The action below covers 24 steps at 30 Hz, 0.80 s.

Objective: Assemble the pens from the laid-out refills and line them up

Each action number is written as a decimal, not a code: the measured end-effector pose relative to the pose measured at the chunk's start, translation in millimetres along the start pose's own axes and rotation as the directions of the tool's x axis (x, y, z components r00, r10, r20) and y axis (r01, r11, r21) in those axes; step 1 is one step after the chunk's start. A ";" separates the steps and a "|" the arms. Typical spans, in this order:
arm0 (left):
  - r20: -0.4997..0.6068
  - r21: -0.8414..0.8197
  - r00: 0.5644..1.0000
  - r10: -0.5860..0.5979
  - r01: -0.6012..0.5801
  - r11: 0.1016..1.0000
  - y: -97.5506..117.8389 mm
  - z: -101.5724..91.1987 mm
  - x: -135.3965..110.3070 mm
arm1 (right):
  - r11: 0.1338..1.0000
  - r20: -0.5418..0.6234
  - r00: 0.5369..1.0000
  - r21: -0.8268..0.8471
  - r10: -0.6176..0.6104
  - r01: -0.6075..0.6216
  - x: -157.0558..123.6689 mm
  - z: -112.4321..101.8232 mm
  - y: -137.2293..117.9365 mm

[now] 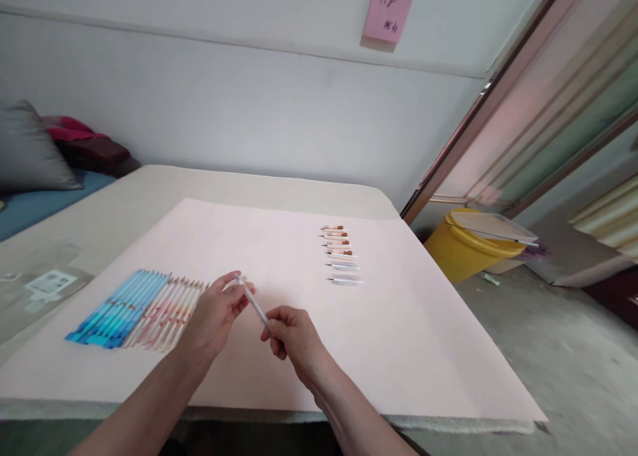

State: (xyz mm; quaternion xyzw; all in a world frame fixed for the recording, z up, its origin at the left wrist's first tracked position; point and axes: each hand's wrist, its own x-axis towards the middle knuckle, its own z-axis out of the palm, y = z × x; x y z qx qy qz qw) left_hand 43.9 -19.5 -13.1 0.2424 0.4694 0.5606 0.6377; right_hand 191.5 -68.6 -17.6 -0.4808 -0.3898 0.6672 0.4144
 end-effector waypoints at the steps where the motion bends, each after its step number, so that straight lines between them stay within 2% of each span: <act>1: 0.012 -0.003 1.000 -0.004 0.004 1.000 0.0 0.4 -0.3 | 1.000 -0.002 1.000 -0.002 -0.001 0.001 0.2 -0.1 0.1; 6: -0.062 0.037 0.998 -0.014 0.016 0.999 -4.2 -1.3 0.8 | 1.000 -0.012 1.000 -0.011 0.005 -0.005 0.5 2.2 0.2; 9: -0.037 0.028 0.999 0.008 -0.006 1.000 -3.3 -1.5 1.0 | 1.000 -0.004 1.000 0.012 0.019 -0.018 0.0 2.4 0.0; 13: 0.023 0.004 0.999 0.030 -0.030 1.000 2.7 1.2 -1.2 | 0.972 0.083 0.991 0.205 0.100 -0.116 0.7 -0.8 1.5; 18: 0.049 -0.018 0.999 0.008 -0.007 1.000 6.6 3.4 -3.5 | 0.857 0.212 0.955 0.430 0.210 -0.284 3.6 -4.2 6.2; 21: 0.050 -0.035 0.999 -0.006 0.008 0.999 6.5 3.6 -4.0 | 0.874 0.205 0.964 0.422 0.167 -0.241 3.8 -3.3 7.4; 24: 0.030 -0.055 0.999 -0.015 0.016 0.998 6.0 3.2 -3.7 | 0.950 0.121 0.990 0.294 0.074 -0.107 2.7 0.2 6.3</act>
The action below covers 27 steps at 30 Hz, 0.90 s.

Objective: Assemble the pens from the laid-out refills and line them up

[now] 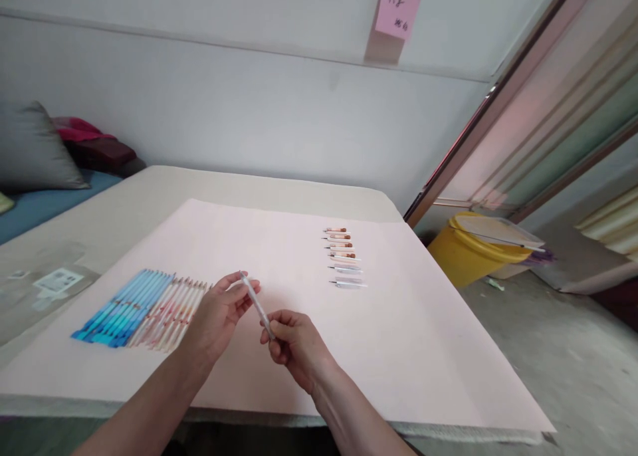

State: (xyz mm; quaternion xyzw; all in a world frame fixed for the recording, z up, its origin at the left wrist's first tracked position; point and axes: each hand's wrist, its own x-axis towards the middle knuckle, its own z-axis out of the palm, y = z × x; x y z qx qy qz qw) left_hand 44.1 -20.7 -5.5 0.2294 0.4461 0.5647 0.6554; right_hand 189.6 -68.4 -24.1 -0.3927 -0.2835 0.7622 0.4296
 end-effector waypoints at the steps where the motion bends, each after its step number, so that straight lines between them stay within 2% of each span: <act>1: -0.008 -0.008 1.000 0.002 -0.002 1.000 -0.2 -0.5 0.5 | 0.996 -0.027 0.999 -0.078 -0.040 0.037 -0.4 1.7 0.0; 5: -0.053 -0.005 0.998 0.018 -0.019 1.000 -0.9 -5.7 5.0 | 0.937 -0.102 0.986 -0.337 -0.135 0.093 -1.7 7.2 1.5; 7: -0.063 0.001 0.998 0.003 -0.003 1.000 -0.5 -9.0 7.7 | 0.944 -0.088 0.989 -0.318 -0.121 0.087 -2.0 7.5 2.9; 12: 0.017 -0.074 0.997 -0.078 0.079 0.994 2.8 -11.1 9.8 | 0.997 -0.001 1.000 -0.078 -0.028 0.028 -1.5 4.1 3.7; 14: 0.032 -0.098 0.995 -0.091 0.094 0.991 3.8 -9.9 9.3 | 0.993 -0.020 0.998 -0.103 -0.055 0.053 -1.2 4.1 2.8; 18: -0.016 -0.131 0.999 -0.050 0.047 0.990 3.8 -9.8 10.3 | 0.973 -0.056 0.991 -0.205 -0.120 0.106 -1.4 5.7 3.4; 21: 0.017 -0.162 0.998 -0.059 0.060 0.985 4.5 -11.1 11.8 | 0.998 -0.007 0.999 -0.055 -0.041 0.040 -2.2 4.2 6.0; 24: 0.091 -0.197 0.990 -0.106 0.123 0.973 6.6 -10.2 11.1 | 0.978 0.096 0.989 0.165 0.115 -0.130 -2.4 0.9 7.8; 26: 0.130 -0.217 0.985 -0.116 0.142 0.966 7.6 -8.9 10.0 | 0.955 0.140 0.977 0.226 0.163 -0.192 -2.1 -0.1 8.2; 27: 0.134 -0.222 0.984 -0.116 0.144 0.964 7.5 -8.5 9.7 | 0.957 0.139 0.978 0.225 0.156 -0.185 -1.8 0.2 8.2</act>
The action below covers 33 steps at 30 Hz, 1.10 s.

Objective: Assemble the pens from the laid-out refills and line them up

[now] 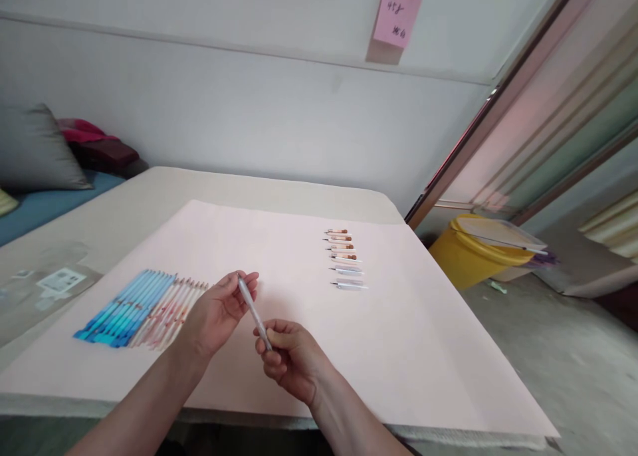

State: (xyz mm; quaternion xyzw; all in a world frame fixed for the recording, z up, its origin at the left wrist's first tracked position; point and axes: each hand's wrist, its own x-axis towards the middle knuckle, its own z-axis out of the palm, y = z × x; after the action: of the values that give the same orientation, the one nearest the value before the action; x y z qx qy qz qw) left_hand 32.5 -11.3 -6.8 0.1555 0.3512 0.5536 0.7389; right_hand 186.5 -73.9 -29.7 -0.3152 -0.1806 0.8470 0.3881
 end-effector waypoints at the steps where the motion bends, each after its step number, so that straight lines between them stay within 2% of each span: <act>1: -0.011 -0.001 1.000 0.004 -0.004 1.000 -0.4 0.0 0.0 | 0.999 -0.009 1.000 -0.027 -0.030 0.030 0.3 0.8 0.1; 3: -0.062 -0.004 0.998 0.027 -0.027 1.000 -1.8 -0.9 1.0 | 0.980 -0.055 0.990 -0.158 -0.130 0.120 0.9 3.8 0.3; 5: -0.112 -0.002 0.992 0.057 -0.057 0.998 -3.2 -2.2 2.3 | 0.907 -0.115 0.962 -0.375 -0.249 0.191 1.0 7.5 0.7; 7: -0.134 0.009 0.988 0.079 -0.078 0.997 -3.9 -2.6 2.8 | 0.757 -0.153 0.913 -0.619 -0.377 0.209 0.4 10.3 1.5; 10: -0.149 0.048 0.984 0.097 -0.091 0.995 -4.1 -1.6 1.3 | 0.437 -0.105 0.824 -0.880 -0.557 0.184 -1.9 11.0 3.9; 12: -0.158 0.071 0.981 0.110 -0.100 0.992 -4.2 -0.9 0.0 | 0.246 -0.013 0.775 -0.951 -0.632 0.185 -3.5 10.2 5.9; 13: -0.163 0.080 0.980 0.114 -0.102 0.992 -4.2 -0.8 -0.4 | 0.187 0.025 0.758 -0.963 -0.652 0.193 -4.1 10.0 6.8; 14: -0.167 0.085 0.979 0.117 -0.104 0.991 -4.2 -0.9 -0.4 | 0.169 0.043 0.753 -0.965 -0.656 0.202 -4.3 10.0 7.4; 15: -0.171 0.084 0.978 0.119 -0.106 0.991 -4.2 -1.1 -0.3 | 0.200 0.031 0.763 -0.958 -0.645 0.207 -4.2 10.4 7.6; 16: -0.172 0.077 0.978 0.116 -0.104 0.992 -4.0 -1.4 0.1 | 0.283 -0.010 0.791 -0.937 -0.611 0.206 -3.9 10.9 7.3; 18: -0.164 0.052 0.982 0.098 -0.090 0.995 -3.2 -1.9 0.9 | 0.546 -0.115 0.874 -0.816 -0.472 0.188 -2.9 11.6 5.4; 20: -0.152 0.016 0.986 0.070 -0.068 0.998 -1.9 -1.9 1.2 | 0.797 -0.139 0.946 -0.581 -0.293 0.162 -2.1 10.9 2.5; 22: -0.128 -0.021 0.991 0.034 -0.037 0.999 -0.3 -1.1 0.7 | 0.941 -0.080 0.986 -0.319 -0.149 0.116 -2.1 8.2 -0.3; 24: -0.087 -0.055 0.996 0.005 -0.010 0.998 1.2 0.3 -0.5 | 0.991 -0.017 0.999 -0.125 -0.052 0.049 -2.7 4.9 -2.0; 27: -0.039 -0.075 0.999 -0.012 0.009 0.997 2.0 1.9 -2.1 | 1.000 0.015 1.000 -0.027 -0.013 0.013 -3.5 2.6 -2.1; 30: -0.081 -0.048 0.997 0.009 -0.013 0.999 0.2 1.3 -1.9 | 0.988 -0.018 0.995 -0.121 -0.095 0.092 -2.6 5.7 -1.1; 33: -0.164 0.002 0.985 0.049 -0.049 0.999 -2.2 -0.5 -0.3 | 0.905 -0.104 0.963 -0.381 -0.248 0.192 -1.0 11.7 -0.1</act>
State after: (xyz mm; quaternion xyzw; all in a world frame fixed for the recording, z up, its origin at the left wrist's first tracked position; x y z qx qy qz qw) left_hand 33.6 -12.5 -8.4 0.1170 0.4064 0.5829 0.6938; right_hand 179.2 -75.3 -20.6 -0.4223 -0.3407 0.7229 0.4278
